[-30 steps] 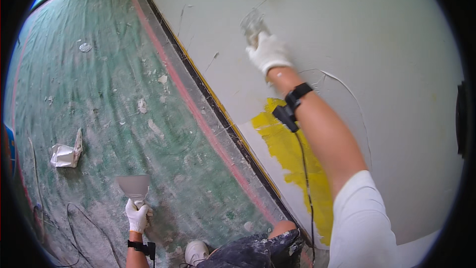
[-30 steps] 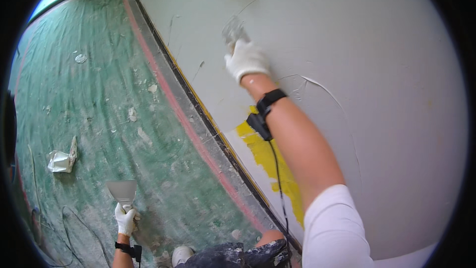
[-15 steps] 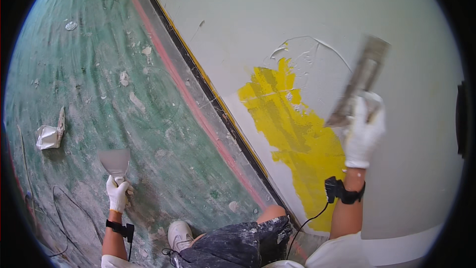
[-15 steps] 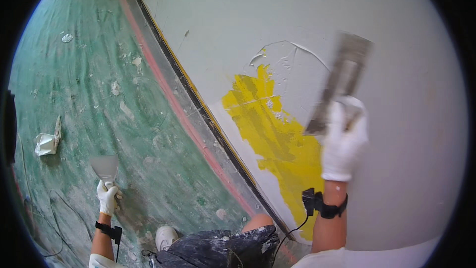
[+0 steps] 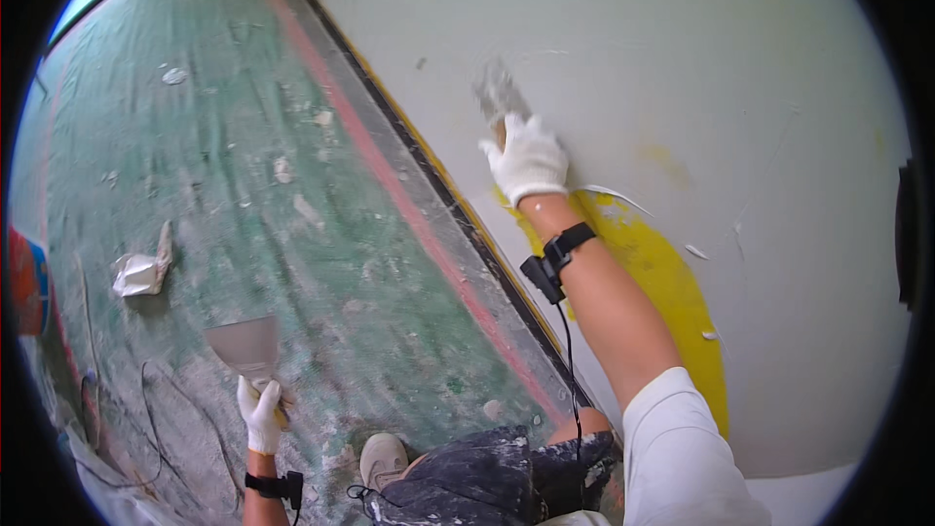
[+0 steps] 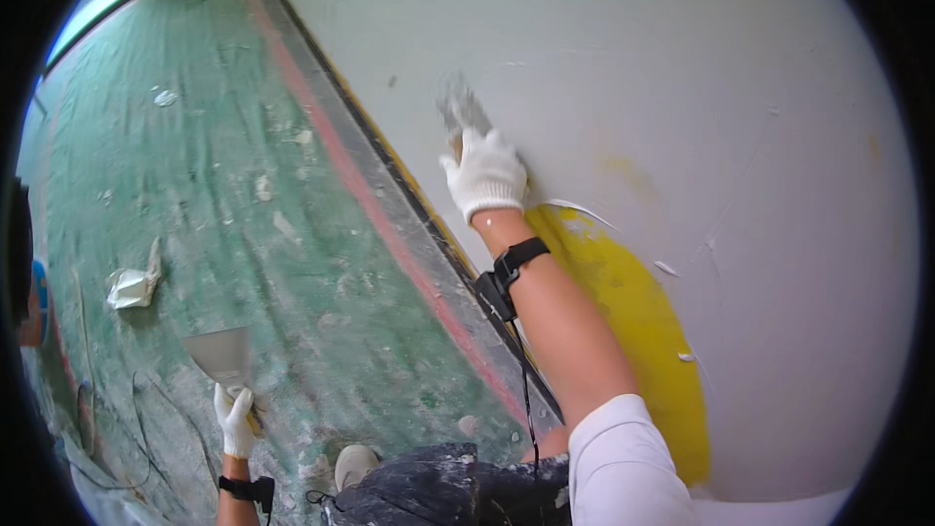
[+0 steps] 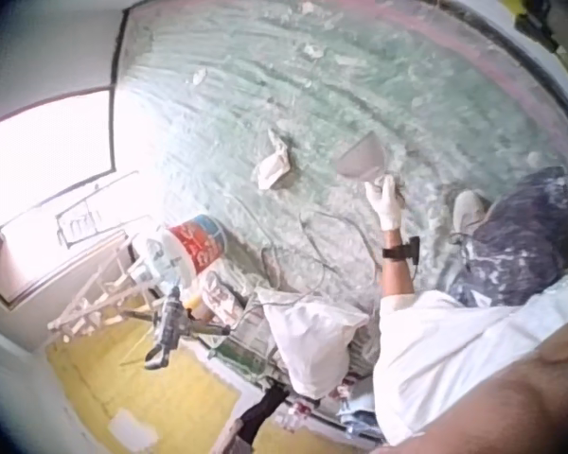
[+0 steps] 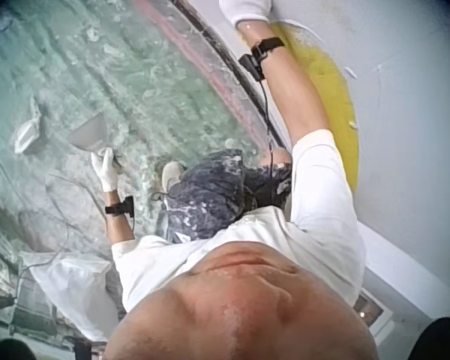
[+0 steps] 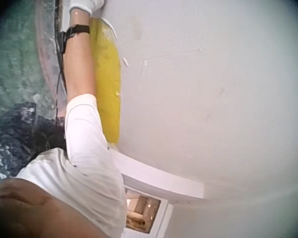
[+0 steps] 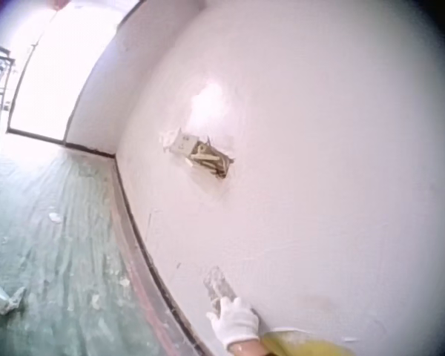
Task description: Skimming and smoothing a wall using plaster, a trowel, and a scraper.
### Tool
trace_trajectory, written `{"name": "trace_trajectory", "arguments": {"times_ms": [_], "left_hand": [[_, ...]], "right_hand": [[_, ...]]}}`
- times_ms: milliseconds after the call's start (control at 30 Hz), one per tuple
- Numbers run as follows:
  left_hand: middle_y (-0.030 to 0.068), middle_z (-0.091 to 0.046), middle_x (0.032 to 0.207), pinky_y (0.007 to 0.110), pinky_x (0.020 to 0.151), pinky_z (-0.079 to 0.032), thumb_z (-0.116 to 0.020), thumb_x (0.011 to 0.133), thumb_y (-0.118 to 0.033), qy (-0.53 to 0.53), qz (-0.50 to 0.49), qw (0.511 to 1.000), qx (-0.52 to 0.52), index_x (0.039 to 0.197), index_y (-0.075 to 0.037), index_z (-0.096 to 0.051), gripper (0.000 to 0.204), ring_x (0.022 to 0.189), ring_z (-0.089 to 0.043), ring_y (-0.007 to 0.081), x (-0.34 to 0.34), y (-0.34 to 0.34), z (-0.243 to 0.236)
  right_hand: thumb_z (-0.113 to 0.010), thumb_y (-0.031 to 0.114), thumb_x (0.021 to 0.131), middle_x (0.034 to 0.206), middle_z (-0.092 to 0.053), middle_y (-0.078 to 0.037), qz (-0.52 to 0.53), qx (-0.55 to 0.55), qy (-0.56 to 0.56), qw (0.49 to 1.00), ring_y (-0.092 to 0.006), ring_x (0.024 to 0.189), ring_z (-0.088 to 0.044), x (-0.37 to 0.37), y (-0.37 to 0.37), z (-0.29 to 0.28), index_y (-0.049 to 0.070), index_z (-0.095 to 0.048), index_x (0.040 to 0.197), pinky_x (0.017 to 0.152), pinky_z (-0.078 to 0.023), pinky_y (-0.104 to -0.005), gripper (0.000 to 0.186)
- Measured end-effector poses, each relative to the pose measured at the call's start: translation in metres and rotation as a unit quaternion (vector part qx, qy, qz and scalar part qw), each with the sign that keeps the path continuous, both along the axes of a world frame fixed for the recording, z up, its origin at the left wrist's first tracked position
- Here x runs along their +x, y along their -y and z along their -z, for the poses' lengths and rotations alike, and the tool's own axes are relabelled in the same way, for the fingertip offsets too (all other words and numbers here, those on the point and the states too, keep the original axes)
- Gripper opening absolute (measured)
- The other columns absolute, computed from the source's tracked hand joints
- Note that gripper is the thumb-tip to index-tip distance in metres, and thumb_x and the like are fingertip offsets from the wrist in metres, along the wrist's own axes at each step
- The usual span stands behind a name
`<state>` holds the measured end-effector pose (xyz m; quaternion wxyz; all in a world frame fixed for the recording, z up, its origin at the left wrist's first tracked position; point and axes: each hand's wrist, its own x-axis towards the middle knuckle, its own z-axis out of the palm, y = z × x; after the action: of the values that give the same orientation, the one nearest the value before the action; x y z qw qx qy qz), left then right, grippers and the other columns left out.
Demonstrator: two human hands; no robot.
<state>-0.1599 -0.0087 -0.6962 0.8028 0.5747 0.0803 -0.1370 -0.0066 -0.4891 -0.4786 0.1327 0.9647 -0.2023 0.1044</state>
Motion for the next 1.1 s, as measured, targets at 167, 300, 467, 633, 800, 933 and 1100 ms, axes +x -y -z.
{"name": "trace_trajectory", "arguments": {"times_ms": [167,300,467,633,800,933,1100], "left_hand": [[0.0085,-0.065,0.085,0.033,0.057,-0.053,-0.06,0.106,-0.03,-0.047,0.096,0.989,-0.102,0.121,-0.007,-0.052,0.029,0.065,-0.063,0.0171,-0.021,0.038,-0.026],[0.0073,-0.067,0.11,0.03,0.072,-0.053,-0.067,0.102,-0.038,-0.126,0.276,0.922,-0.24,0.141,-0.003,-0.053,0.055,0.083,-0.062,0.0145,-0.023,0.051,-0.067],[0.0077,-0.065,0.086,0.032,0.059,-0.05,-0.076,0.097,-0.038,-0.17,0.553,0.789,-0.204,0.122,-0.003,-0.063,0.044,0.067,-0.062,0.0163,-0.003,0.166,-0.167],[0.0105,-0.064,0.078,0.028,0.045,-0.046,-0.073,0.097,-0.046,-0.062,0.726,0.67,-0.142,0.114,0.004,-0.062,0.055,0.056,-0.06,0.0163,-0.065,0.288,-0.266],[0.0073,-0.062,0.082,0.027,0.053,-0.048,-0.066,0.103,-0.047,-0.023,0.863,0.5,-0.072,0.102,-0.003,-0.059,0.044,0.059,-0.06,0.0145,-0.138,0.348,-0.329],[0.0061,-0.061,0.081,0.027,0.053,-0.047,-0.067,0.102,-0.049,-0.007,0.905,0.419,-0.072,0.104,-0.003,-0.06,0.046,0.059,-0.059,0.0138,-0.206,0.386,-0.353],[0.0038,-0.063,0.08,0.027,0.053,-0.047,-0.077,0.095,-0.038,-0.033,0.961,0.269,-0.051,0.108,-0.003,-0.061,0.041,0.061,-0.061,0.012,-0.335,0.444,-0.349]], "right_hand": [[-0.065,0.04,0.093,0.129,-0.068,-0.022,-0.128,-0.036,0.043,0.99,-0.0427,0.113,-0.067,-0.085,0.092,0.108,0.017,-0.052,0.151,0.091,-0.056,-0.0552,0.064],[-0.072,0.035,0.092,0.1,-0.075,-0.02,0.008,0.262,0.012,0.965,-0.0369,0.096,-0.074,-0.17,-0.016,0.037,0.008,-0.071,0.108,0.083,-0.057,-0.0471,0.032],[-0.061,0.007,0.094,0.085,-0.071,-0.011,-0.026,0.701,0.334,0.629,-0.014,0.059,-0.063,-0.317,-0.012,-0.082,0.0,-0.063,0.107,0.053,-0.052,-0.026,0.015],[-0.058,0.041,0.102,0.156,-0.049,-0.016,-0.24,0.771,0.532,0.253,-0.0362,0.144,-0.046,-0.526,0.033,-0.102,0.008,-0.041,0.156,0.123,-0.032,-0.0581,0.066],[-0.064,0.024,0.093,0.133,-0.064,-0.015,-0.142,0.694,0.576,0.409,-0.0332,0.119,-0.062,-0.613,-0.017,-0.153,0.005,-0.058,0.136,0.108,-0.046,-0.0505,0.047],[-0.067,0.01,0.084,0.112,-0.072,-0.012,-0.008,0.523,0.395,0.756,-0.0289,0.1,-0.068,-0.681,-0.017,-0.174,0.004,-0.068,0.117,0.095,-0.054,-0.0432,0.033],[-0.067,0.001,0.075,0.087,-0.07,-0.008,0.253,0.448,0.363,0.777,-0.0191,0.083,-0.066,-0.876,-0.063,-0.152,0.001,-0.067,0.09,0.079,-0.052,-0.0315,0.015]]}}
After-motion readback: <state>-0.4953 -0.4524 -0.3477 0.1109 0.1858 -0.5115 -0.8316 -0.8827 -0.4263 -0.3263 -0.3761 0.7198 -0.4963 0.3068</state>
